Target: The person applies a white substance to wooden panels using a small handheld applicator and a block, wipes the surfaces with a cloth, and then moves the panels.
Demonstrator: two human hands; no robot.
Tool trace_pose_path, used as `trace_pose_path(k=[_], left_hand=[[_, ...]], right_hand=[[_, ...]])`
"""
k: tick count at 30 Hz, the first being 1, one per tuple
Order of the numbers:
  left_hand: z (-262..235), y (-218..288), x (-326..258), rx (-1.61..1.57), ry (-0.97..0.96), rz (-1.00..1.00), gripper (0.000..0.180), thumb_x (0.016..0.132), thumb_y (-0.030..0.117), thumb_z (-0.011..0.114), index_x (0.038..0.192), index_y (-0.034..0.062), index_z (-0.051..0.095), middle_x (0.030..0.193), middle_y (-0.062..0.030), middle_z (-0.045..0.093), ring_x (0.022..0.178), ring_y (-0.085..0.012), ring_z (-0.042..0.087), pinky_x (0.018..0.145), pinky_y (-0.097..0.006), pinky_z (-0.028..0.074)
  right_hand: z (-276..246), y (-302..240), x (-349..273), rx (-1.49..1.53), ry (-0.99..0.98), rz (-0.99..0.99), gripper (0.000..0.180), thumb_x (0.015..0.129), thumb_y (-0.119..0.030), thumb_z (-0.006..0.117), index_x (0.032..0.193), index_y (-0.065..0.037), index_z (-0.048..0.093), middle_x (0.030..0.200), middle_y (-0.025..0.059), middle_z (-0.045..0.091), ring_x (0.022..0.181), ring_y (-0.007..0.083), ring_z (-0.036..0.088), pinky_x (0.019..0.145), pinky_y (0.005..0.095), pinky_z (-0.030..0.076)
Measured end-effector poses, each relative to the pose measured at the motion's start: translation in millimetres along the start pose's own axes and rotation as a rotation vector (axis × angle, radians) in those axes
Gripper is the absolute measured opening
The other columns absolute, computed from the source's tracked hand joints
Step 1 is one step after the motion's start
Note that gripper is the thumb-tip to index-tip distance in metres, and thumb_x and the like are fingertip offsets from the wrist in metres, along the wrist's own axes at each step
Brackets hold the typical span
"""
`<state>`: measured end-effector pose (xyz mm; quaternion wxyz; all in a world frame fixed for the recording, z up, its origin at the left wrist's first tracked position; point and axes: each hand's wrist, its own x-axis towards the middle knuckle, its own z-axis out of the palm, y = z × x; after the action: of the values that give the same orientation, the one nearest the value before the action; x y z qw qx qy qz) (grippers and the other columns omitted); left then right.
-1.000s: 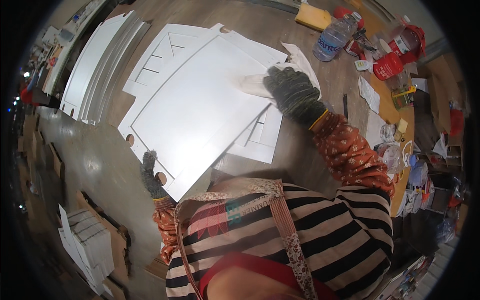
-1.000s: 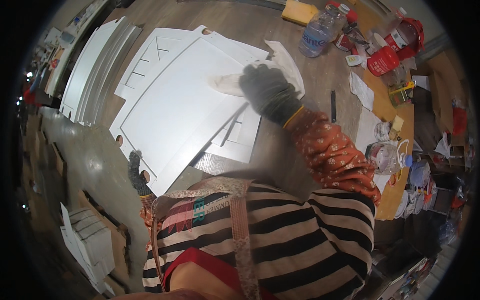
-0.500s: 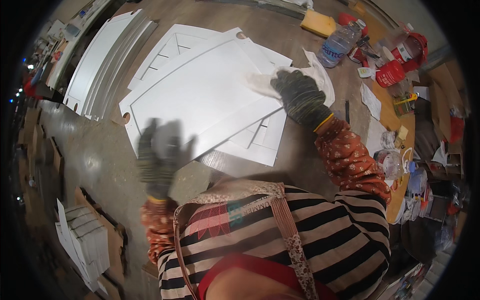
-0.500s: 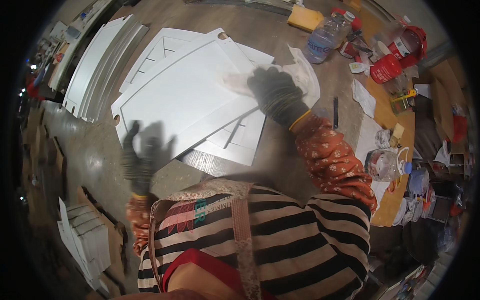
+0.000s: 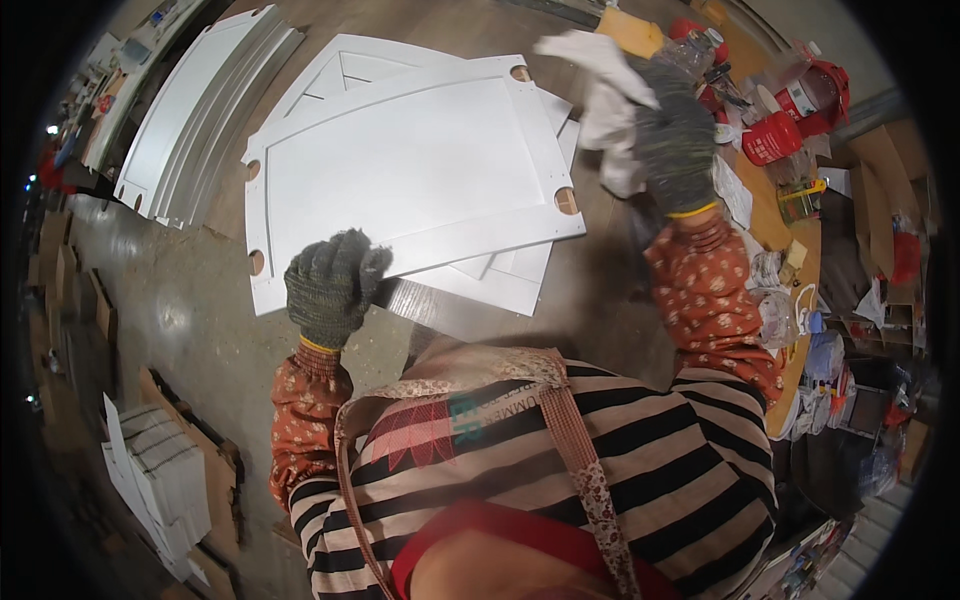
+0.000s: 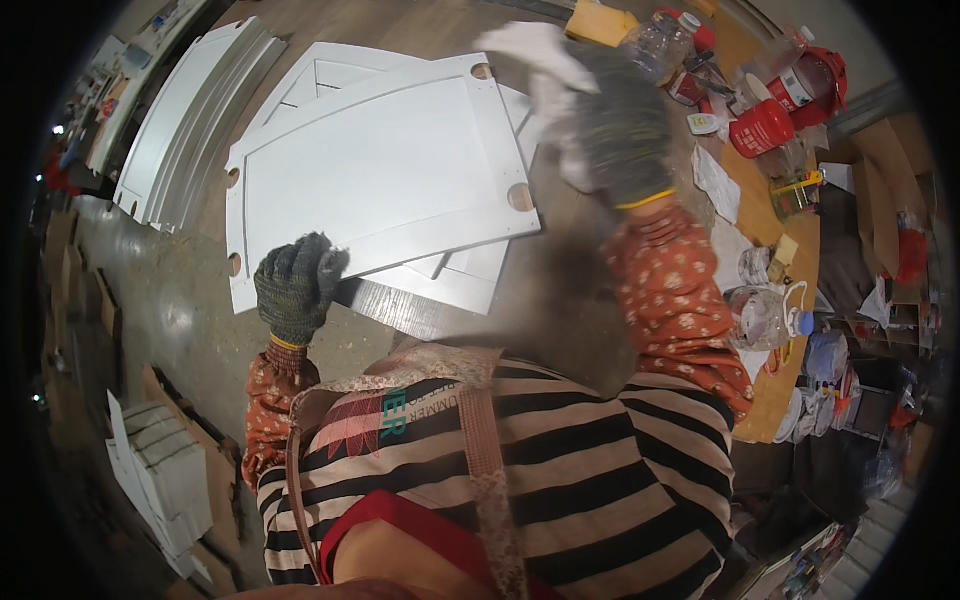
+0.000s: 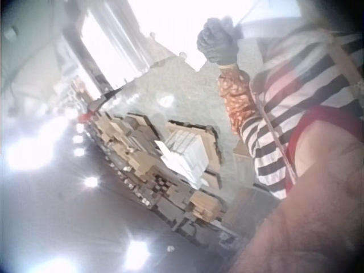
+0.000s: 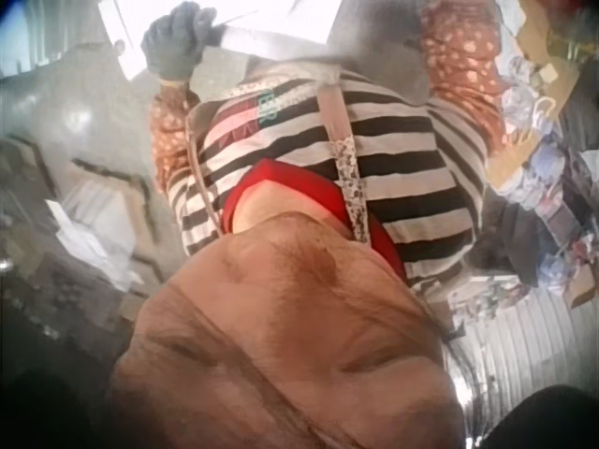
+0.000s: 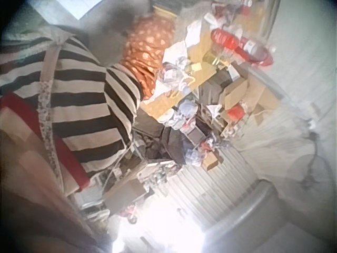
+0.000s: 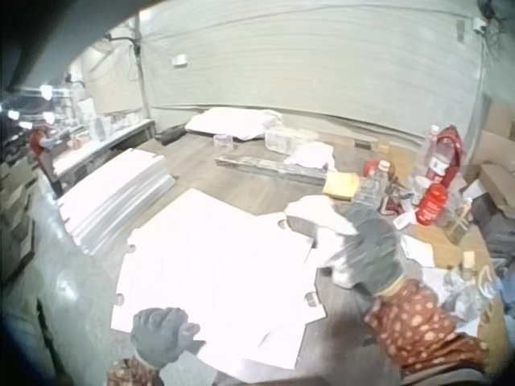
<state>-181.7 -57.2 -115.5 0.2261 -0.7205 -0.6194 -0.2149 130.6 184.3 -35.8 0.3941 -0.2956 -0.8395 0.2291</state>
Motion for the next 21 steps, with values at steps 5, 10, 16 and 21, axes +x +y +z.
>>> trace_pose_path(k=[5, 10, 16, 21], left_hand=[[9.0, 21.6, 17.8, 0.014, 0.143, -0.215, 0.029, 0.082, 0.017, 0.064, 0.107, 0.003, 0.062, 0.098, -0.0153, 0.065, 0.088, -0.0333, 0.06, 0.079, -0.045, 0.046], [9.8, 12.8, 18.5, -0.026, 0.169, -0.194, 0.028, 0.082, 0.016, 0.063, 0.108, 0.0052, 0.063, 0.094, -0.0143, 0.065, 0.087, -0.0317, 0.06, 0.08, -0.044, 0.047], [17.3, -19.8, 21.4, -0.056, 0.211, -0.143, 0.028, 0.081, 0.024, 0.066, 0.102, 0.0074, 0.065, 0.088, -0.0092, 0.06, 0.081, -0.0247, 0.058, 0.075, -0.04, 0.046], [23.9, -60.4, 29.4, 0.054, 0.066, -0.377, 0.038, 0.086, 0.027, 0.063, 0.115, 0.0028, 0.062, 0.109, -0.0163, 0.063, 0.105, -0.032, 0.057, 0.093, -0.043, 0.044]], right_hand=[[68.8, -66.6, -23.6, -0.311, -0.572, -0.294, 0.041, 0.091, -0.025, 0.054, 0.126, -0.003, 0.051, 0.122, 0.016, 0.055, 0.112, 0.027, 0.056, 0.09, 0.0339, 0.047], [51.5, -17.3, -16.6, -0.567, -0.623, -0.261, 0.043, 0.088, -0.02, 0.054, 0.129, -0.007, 0.051, 0.128, 0.013, 0.054, 0.114, 0.0272, 0.055, 0.095, 0.0394, 0.045], [-30.5, 43.6, 24.0, -0.758, -0.215, -0.351, 0.058, 0.079, -0.026, 0.068, 0.132, -0.013, 0.05, 0.132, 0.0138, 0.052, 0.116, 0.0295, 0.054, 0.096, 0.0426, 0.044], [-17.4, 56.1, 26.1, -0.848, -0.023, -0.261, 0.061, 0.077, -0.008, 0.06, 0.136, -0.017, 0.049, 0.132, 0.013, 0.053, 0.119, 0.0298, 0.052, 0.103, 0.0406, 0.039]])
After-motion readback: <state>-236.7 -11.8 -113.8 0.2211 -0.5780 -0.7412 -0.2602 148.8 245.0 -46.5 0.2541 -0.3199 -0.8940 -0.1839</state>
